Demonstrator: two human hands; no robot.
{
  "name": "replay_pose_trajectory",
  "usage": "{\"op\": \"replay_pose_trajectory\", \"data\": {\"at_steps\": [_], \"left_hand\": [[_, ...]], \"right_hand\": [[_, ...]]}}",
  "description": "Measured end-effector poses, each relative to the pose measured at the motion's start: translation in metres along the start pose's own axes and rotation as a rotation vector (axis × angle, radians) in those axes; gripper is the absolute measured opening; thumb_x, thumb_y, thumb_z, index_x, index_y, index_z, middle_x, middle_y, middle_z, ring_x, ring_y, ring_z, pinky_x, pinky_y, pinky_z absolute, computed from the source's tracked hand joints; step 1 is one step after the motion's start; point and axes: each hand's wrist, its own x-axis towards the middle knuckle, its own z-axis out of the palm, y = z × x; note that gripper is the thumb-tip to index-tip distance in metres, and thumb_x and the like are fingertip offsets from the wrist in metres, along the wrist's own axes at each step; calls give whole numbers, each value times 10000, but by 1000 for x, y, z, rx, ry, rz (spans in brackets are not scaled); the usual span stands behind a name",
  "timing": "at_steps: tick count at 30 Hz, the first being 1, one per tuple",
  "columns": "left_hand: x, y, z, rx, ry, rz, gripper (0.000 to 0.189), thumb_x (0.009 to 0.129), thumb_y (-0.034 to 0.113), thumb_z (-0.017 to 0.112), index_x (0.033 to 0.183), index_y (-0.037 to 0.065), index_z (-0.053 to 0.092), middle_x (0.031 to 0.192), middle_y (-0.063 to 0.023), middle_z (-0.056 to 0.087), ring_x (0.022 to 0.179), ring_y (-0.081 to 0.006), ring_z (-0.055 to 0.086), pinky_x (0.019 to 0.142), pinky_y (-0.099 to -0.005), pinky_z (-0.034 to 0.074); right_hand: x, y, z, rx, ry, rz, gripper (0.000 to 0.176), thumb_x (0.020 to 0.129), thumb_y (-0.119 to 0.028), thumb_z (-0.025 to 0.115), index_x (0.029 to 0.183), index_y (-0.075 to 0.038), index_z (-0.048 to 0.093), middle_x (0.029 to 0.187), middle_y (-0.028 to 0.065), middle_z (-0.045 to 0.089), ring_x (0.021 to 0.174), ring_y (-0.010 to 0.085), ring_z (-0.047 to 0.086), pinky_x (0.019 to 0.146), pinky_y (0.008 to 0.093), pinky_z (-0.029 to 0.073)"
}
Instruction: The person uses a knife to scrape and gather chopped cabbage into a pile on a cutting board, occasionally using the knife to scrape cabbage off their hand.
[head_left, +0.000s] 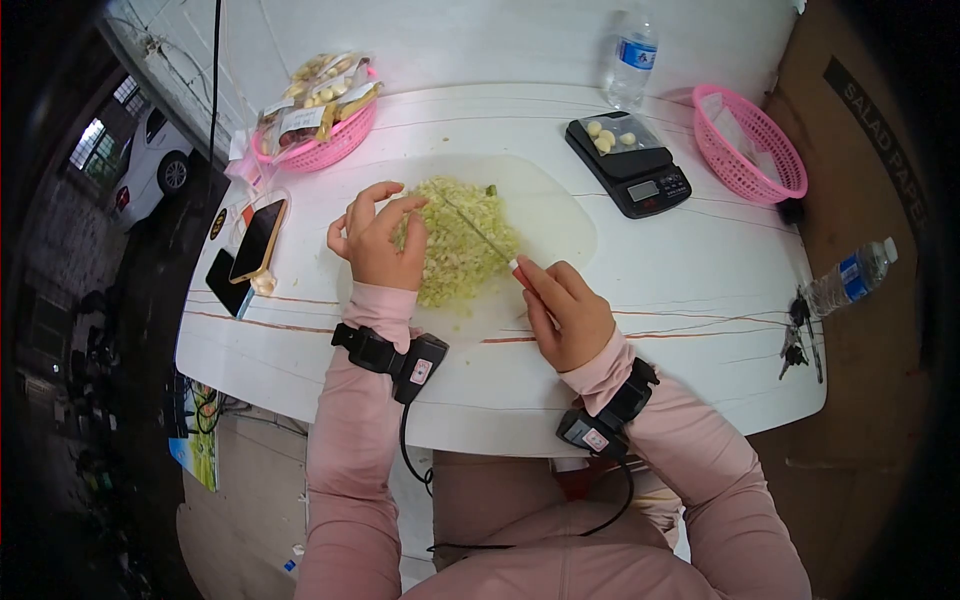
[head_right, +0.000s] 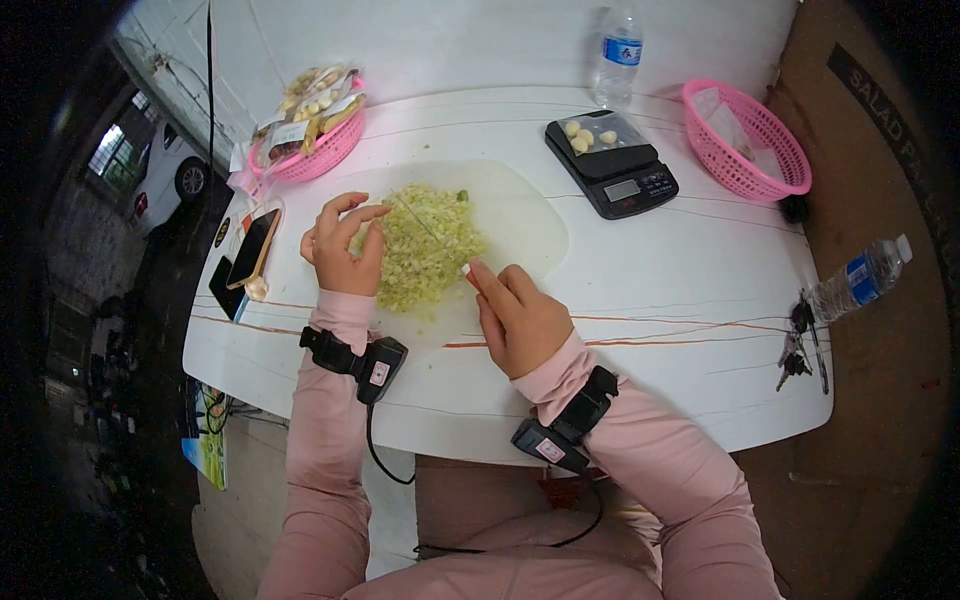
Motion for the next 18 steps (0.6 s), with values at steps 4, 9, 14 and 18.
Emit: {"op": "replay_pose_trajectory", "data": {"at_steps": [4, 9, 14, 18], "left_hand": [[0, 1, -1, 11, 19, -10, 143, 795, 128, 675, 916, 176, 733, 1134, 2, 619, 1070, -184, 553, 999, -416, 224], [-2, -1, 3, -2, 7, -24, 130, 790, 129, 681, 900, 173, 734, 1136, -3, 619, 1071, -189, 555, 998, -412, 221], [-2, -4, 5, 29, -8, -37, 119, 786, 134, 685, 886, 173, 735, 1133, -2, 620, 1072, -183, 556, 997, -409, 220], [-2, -5, 5, 16, 13, -37, 117, 781, 139, 687, 881, 176, 735, 1129, 2, 622, 1073, -173, 554, 993, -411, 223]], "right_hand": [[-1, 2, 1, -108, -107, 24, 387, 890, -68, 582, 1274, -66, 538, 910, 98, 549, 660, 288, 607, 555, 382, 495], [1, 3, 3, -243, -196, 32, 366, 888, -58, 574, 1253, -63, 552, 908, 110, 564, 669, 314, 614, 562, 393, 502], [-2, 10, 4, -199, -145, 33, 359, 884, -83, 567, 1243, -75, 555, 908, 100, 567, 660, 314, 615, 569, 403, 510], [0, 4, -1, -109, -58, 19, 339, 882, -60, 577, 1221, -68, 563, 866, 108, 561, 636, 323, 605, 545, 398, 498]]}}
